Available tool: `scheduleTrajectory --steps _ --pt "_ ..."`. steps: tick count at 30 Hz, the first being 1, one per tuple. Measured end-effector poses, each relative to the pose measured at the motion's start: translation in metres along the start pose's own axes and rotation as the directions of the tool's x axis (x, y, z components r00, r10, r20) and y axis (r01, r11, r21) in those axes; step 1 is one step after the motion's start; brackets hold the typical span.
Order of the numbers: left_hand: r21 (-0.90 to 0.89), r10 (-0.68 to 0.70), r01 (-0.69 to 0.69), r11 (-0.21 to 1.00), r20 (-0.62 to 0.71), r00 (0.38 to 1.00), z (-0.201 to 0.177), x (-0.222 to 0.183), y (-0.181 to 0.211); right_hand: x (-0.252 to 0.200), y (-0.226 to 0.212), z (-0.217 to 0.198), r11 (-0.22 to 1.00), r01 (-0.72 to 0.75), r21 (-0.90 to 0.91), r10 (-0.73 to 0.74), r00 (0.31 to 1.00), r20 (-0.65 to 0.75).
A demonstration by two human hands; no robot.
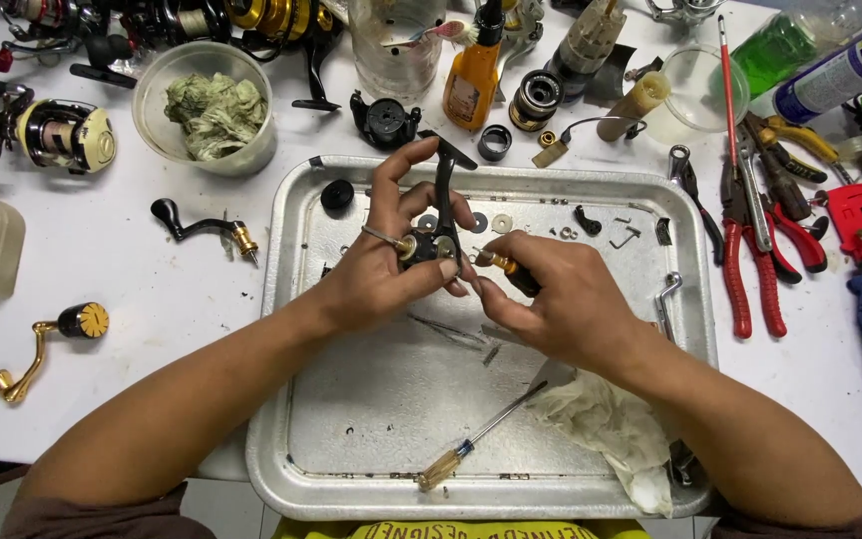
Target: Disassembling and reassembling a fishing reel to clean and maintain its internal components.
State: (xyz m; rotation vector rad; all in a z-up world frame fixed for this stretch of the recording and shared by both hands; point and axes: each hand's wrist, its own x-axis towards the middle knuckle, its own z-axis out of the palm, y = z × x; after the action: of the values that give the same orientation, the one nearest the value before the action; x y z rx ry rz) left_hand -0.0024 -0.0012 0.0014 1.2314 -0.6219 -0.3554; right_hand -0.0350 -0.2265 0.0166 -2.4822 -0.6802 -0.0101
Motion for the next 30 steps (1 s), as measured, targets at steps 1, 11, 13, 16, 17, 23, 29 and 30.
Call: scheduleTrajectory --steps 1,11,13,16,17,23,29,30 --pt "0.000 0.001 -0.001 1.000 -0.001 1.000 0.0016 -0.0009 -0.0006 0.0001 0.0007 0.0001 1.000 0.001 0.000 -0.001 1.000 0.001" --pt "0.064 -0.038 0.039 0.997 -0.017 0.999 0.0055 -0.0028 -0.0033 -0.0026 0.0041 0.0058 0.957 0.270 -0.102 -0.281 0.952 -0.123" --pt "0.073 -0.059 0.059 0.996 -0.012 0.998 0.0053 -0.0025 -0.0045 -0.0042 0.0049 0.0066 0.948 0.288 -0.135 -0.305 0.944 -0.125" --pt "0.024 -0.083 0.084 0.996 -0.027 0.996 0.0054 -0.0014 -0.0068 -0.0052 0.0050 0.0069 0.928 0.308 -0.210 -0.333 0.938 -0.097" --pt "-0.029 -0.102 0.101 0.994 -0.016 0.995 0.0051 -0.0009 -0.0065 -0.0048 0.0045 0.0064 0.915 0.336 -0.225 -0.362 0.929 -0.083" --pt "-0.091 -0.165 0.166 0.982 0.021 0.986 0.0060 0.0010 -0.0026 -0.0048 0.0014 0.0031 0.888 0.393 -0.238 -0.409 0.912 -0.018" --pt "-0.106 -0.243 0.248 0.963 0.051 0.969 0.0054 0.0015 0.0021 -0.0052 -0.0039 0.0004 0.867 0.419 -0.271 -0.433 0.902 0.010" --pt "-0.099 -0.254 0.258 0.961 0.054 0.966 0.0051 0.0018 0.0024 -0.0054 -0.0042 0.0002 0.866 0.420 -0.272 -0.433 0.901 0.014"
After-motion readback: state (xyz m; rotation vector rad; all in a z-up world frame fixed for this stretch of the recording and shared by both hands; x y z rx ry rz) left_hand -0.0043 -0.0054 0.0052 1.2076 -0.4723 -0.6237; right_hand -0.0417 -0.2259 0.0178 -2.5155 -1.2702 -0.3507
